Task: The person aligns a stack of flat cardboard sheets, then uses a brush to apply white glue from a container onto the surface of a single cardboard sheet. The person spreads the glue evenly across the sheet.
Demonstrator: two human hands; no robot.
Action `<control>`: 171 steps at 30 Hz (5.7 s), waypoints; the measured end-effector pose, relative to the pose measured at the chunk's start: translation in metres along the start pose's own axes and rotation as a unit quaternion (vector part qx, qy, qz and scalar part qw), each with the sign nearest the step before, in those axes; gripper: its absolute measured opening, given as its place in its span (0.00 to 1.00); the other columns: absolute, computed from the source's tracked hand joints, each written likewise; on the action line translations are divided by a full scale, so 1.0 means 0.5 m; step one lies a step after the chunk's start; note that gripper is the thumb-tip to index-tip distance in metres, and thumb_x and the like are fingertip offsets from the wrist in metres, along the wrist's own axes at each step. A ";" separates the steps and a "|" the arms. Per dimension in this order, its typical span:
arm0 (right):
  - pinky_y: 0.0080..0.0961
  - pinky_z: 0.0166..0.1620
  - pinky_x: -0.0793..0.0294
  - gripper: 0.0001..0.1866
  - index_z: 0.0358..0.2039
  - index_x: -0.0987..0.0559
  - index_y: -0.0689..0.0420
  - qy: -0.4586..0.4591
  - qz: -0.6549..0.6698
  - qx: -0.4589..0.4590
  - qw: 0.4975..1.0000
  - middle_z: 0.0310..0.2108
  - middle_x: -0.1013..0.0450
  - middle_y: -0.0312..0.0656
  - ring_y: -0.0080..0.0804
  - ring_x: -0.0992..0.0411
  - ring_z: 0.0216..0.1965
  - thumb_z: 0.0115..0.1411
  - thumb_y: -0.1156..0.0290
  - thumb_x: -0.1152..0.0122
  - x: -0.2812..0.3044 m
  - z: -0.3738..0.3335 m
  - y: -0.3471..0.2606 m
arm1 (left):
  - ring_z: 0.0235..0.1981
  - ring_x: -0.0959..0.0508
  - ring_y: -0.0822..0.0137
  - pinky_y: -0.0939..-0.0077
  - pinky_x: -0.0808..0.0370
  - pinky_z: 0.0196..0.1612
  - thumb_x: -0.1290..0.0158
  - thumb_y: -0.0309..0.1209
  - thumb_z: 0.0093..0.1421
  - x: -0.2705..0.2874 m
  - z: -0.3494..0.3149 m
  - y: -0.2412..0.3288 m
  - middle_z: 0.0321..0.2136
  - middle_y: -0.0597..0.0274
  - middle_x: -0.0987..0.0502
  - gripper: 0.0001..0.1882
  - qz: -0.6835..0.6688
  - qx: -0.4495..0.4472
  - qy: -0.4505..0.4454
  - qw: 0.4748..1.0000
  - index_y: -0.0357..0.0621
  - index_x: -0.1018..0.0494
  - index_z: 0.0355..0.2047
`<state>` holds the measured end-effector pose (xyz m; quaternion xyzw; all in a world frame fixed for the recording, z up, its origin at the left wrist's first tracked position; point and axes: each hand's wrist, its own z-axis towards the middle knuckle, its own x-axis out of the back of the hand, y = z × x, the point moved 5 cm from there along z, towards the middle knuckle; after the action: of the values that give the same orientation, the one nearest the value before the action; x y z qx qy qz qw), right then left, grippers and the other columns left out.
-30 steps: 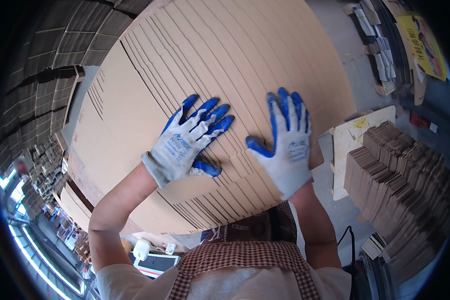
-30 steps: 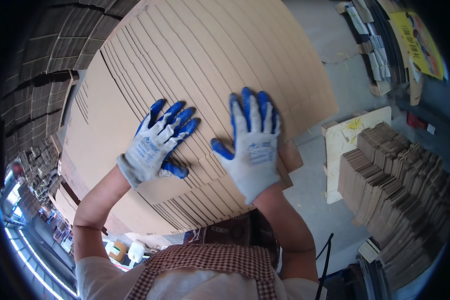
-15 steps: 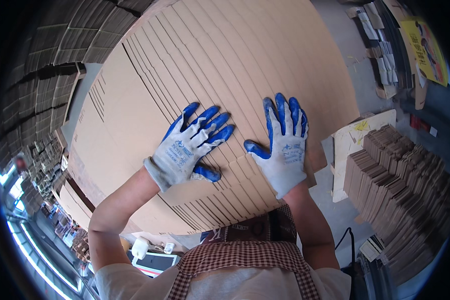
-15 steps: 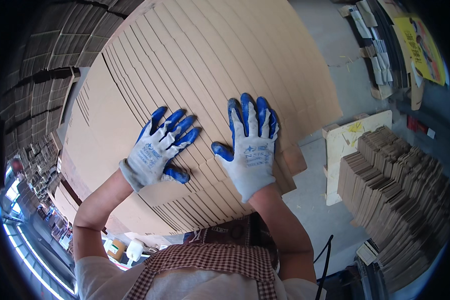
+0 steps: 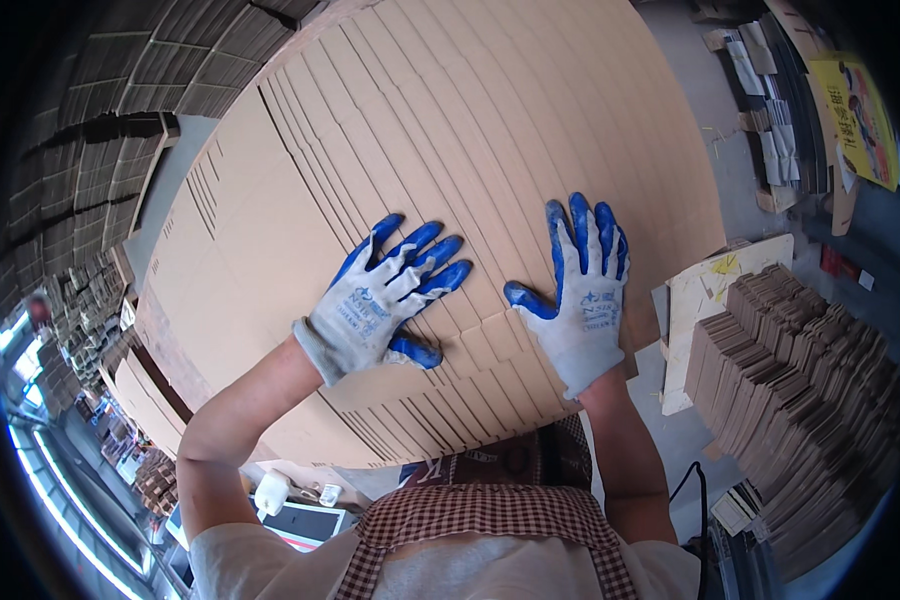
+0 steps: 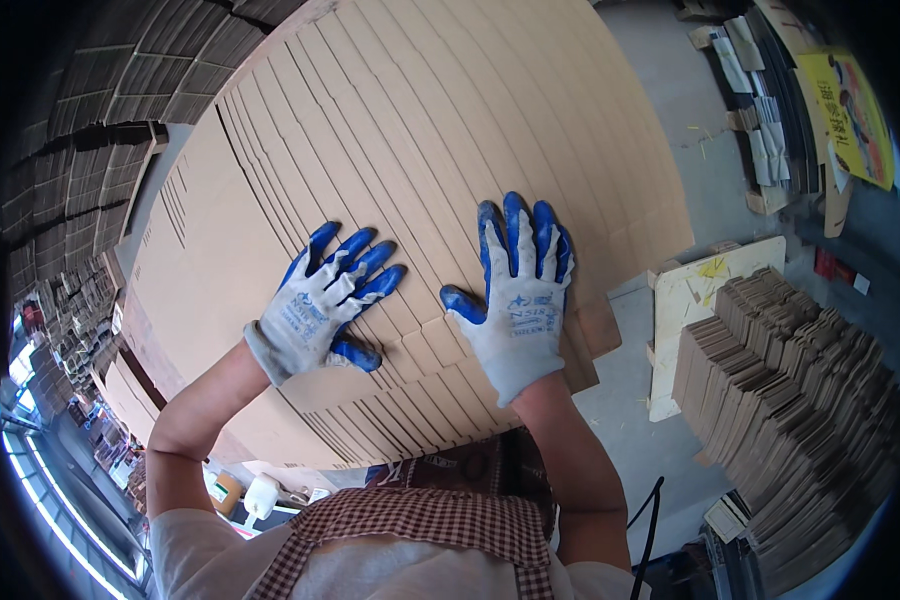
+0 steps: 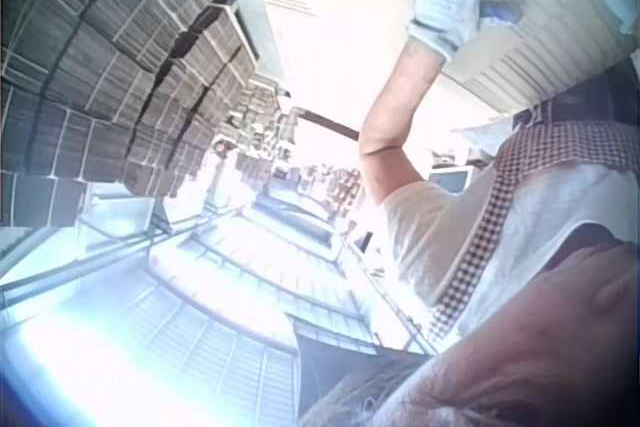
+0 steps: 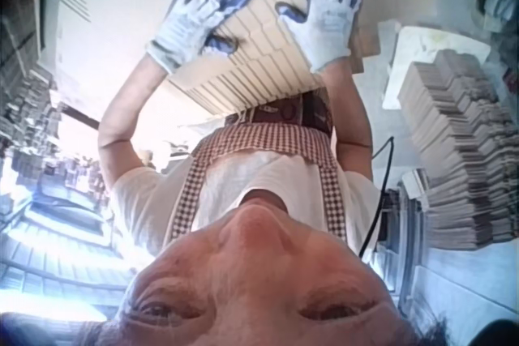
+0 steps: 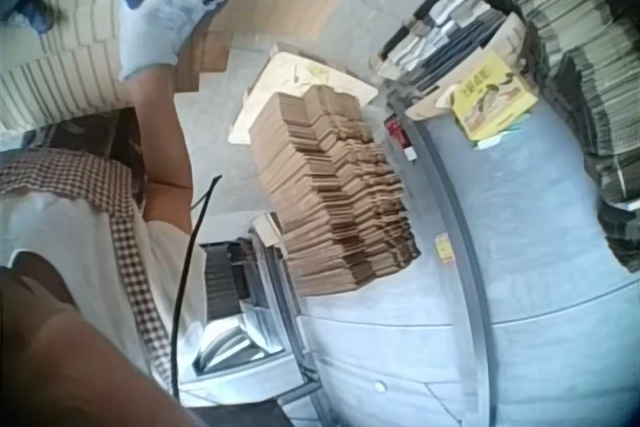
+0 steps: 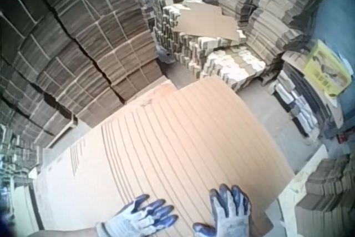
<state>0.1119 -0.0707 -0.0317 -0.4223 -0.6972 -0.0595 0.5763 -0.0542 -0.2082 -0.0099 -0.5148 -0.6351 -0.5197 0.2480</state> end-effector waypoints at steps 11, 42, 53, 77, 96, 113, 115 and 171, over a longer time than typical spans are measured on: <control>0.55 0.73 0.62 0.51 0.74 0.47 0.50 0.018 -0.002 0.006 1.000 0.74 0.55 0.48 0.54 0.59 0.74 0.57 0.48 0.33 0.000 0.004 -0.005 | 0.74 0.47 0.58 0.42 0.61 0.74 0.53 0.72 0.51 -0.011 0.031 0.030 0.71 0.60 0.43 0.54 -0.055 -0.030 0.007 0.998 0.51 0.42 0.71; 0.52 0.73 0.56 0.41 0.71 0.41 0.47 0.021 0.034 0.015 0.999 0.73 0.50 0.42 0.49 0.54 0.73 0.58 0.68 0.35 0.012 0.003 0.012 | 0.76 0.57 0.62 0.45 0.71 0.75 0.58 0.77 0.50 -0.044 0.076 0.056 0.74 0.64 0.52 0.58 -0.059 -0.083 0.001 0.995 0.56 0.48 0.73; 0.50 0.73 0.55 0.40 0.71 0.40 0.47 0.021 0.035 0.018 0.999 0.73 0.49 0.42 0.48 0.54 0.73 0.59 0.67 0.36 0.014 0.003 0.009 | 0.75 0.54 0.60 0.44 0.67 0.75 0.54 0.76 0.50 -0.038 0.067 0.060 0.73 0.62 0.49 0.58 -0.053 -0.072 -0.006 0.996 0.53 0.47 0.72; 0.47 0.68 0.43 0.33 0.68 0.35 0.51 0.098 0.036 0.032 0.994 0.69 0.40 0.44 0.46 0.41 0.68 0.61 0.68 0.43 0.007 0.008 0.051 | 0.75 0.54 0.61 0.43 0.67 0.75 0.58 0.77 0.52 -0.033 0.123 0.061 0.74 0.63 0.50 0.57 -0.049 -0.076 0.004 0.996 0.55 0.48 0.73; 0.53 0.69 0.46 0.32 0.66 0.32 0.56 0.138 0.046 0.077 0.986 0.67 0.39 0.49 0.52 0.43 0.68 0.62 0.59 0.42 0.022 -0.017 0.009 | 0.66 0.33 0.48 0.37 0.47 0.69 0.62 0.71 0.59 0.030 -0.126 0.029 0.60 0.52 0.27 0.47 0.019 0.022 0.119 0.992 0.41 0.27 0.58; 0.61 0.71 0.62 0.51 0.72 0.45 0.57 0.069 0.001 0.062 0.996 0.74 0.55 0.51 0.59 0.59 0.74 0.56 0.44 0.35 -0.104 -0.054 -0.191 | 0.72 0.43 0.51 0.36 0.57 0.72 0.65 0.74 0.57 -0.034 -0.163 -0.030 0.69 0.54 0.39 0.51 0.024 0.007 0.059 0.998 0.47 0.37 0.68; 0.63 0.71 0.62 0.52 0.73 0.45 0.56 0.069 0.001 0.060 0.996 0.74 0.55 0.50 0.60 0.60 0.74 0.56 0.42 0.35 -0.108 -0.055 -0.193 | 0.72 0.43 0.51 0.36 0.58 0.72 0.65 0.74 0.57 -0.037 -0.169 -0.031 0.69 0.54 0.39 0.52 0.013 0.004 0.057 0.998 0.48 0.38 0.69; 0.64 0.71 0.66 0.55 0.74 0.46 0.50 0.017 -0.044 0.074 0.996 0.74 0.56 0.48 0.58 0.62 0.74 0.54 0.35 0.37 -0.137 -0.059 -0.230 | 0.72 0.45 0.50 0.36 0.58 0.72 0.58 0.76 0.50 -0.087 -0.251 -0.039 0.70 0.56 0.41 0.52 -0.002 0.043 0.025 0.999 0.61 0.38 0.69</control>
<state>0.0571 -0.1964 -0.0341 -0.3461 -0.7076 -0.0399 0.6147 -0.0846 -0.3388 -0.0127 -0.4891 -0.6513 -0.5054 0.2849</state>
